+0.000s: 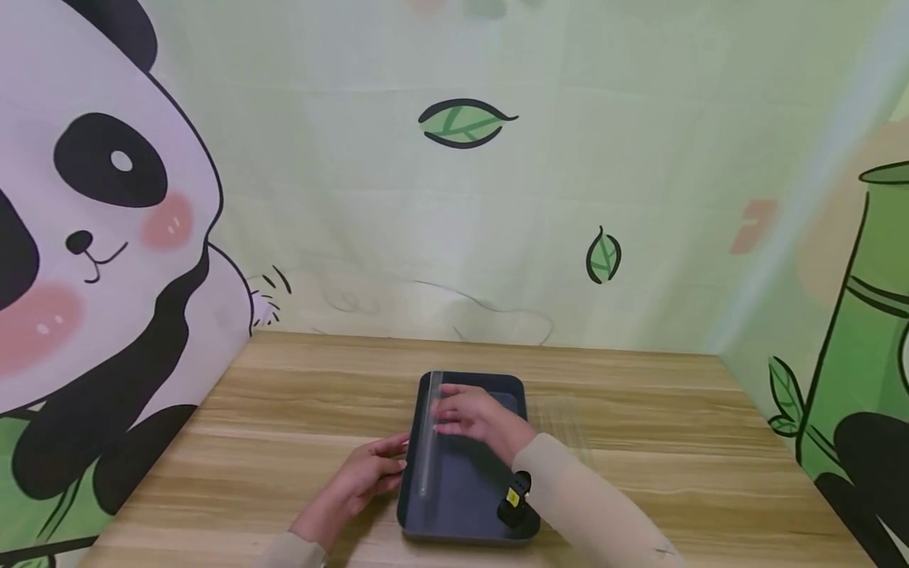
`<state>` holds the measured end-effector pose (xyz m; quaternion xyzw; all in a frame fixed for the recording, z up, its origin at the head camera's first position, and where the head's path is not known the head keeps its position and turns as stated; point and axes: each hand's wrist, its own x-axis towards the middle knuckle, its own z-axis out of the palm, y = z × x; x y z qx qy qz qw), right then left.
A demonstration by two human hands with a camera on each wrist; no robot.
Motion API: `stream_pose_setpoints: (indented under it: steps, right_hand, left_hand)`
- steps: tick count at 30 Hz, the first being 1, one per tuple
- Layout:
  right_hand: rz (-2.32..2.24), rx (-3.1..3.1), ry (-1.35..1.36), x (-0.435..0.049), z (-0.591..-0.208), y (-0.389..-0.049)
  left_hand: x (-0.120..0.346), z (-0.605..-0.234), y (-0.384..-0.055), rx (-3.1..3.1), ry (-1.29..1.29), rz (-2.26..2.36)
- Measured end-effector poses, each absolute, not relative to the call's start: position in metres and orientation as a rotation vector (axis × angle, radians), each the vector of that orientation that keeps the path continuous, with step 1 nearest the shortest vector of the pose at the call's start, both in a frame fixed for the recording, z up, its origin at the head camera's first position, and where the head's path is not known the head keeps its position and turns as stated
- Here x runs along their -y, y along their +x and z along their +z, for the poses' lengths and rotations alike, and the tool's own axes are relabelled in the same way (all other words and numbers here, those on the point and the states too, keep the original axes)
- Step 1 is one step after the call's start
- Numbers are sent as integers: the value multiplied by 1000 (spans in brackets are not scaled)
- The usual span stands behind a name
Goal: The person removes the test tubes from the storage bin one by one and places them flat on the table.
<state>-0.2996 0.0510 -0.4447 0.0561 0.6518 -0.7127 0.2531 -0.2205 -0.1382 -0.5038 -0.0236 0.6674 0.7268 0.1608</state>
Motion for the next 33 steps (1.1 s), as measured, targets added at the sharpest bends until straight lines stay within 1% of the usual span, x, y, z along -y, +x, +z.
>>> stream_pose_setpoints:
  steps: [17, 25, 33]
  right_hand:
    - [-2026, -1677, -35, -94, -393, -281]
    - [-2025, -1675, -78, -125, -383, -274]
    - [-2027, -1686, -137, -166, -379, -270]
  left_hand:
    - [138, -504, -220, -1902, -72, 2066]
    - [139, -504, -221, -1912, -61, 2064]
    - [138, -503, -221, -1916, -69, 2048]
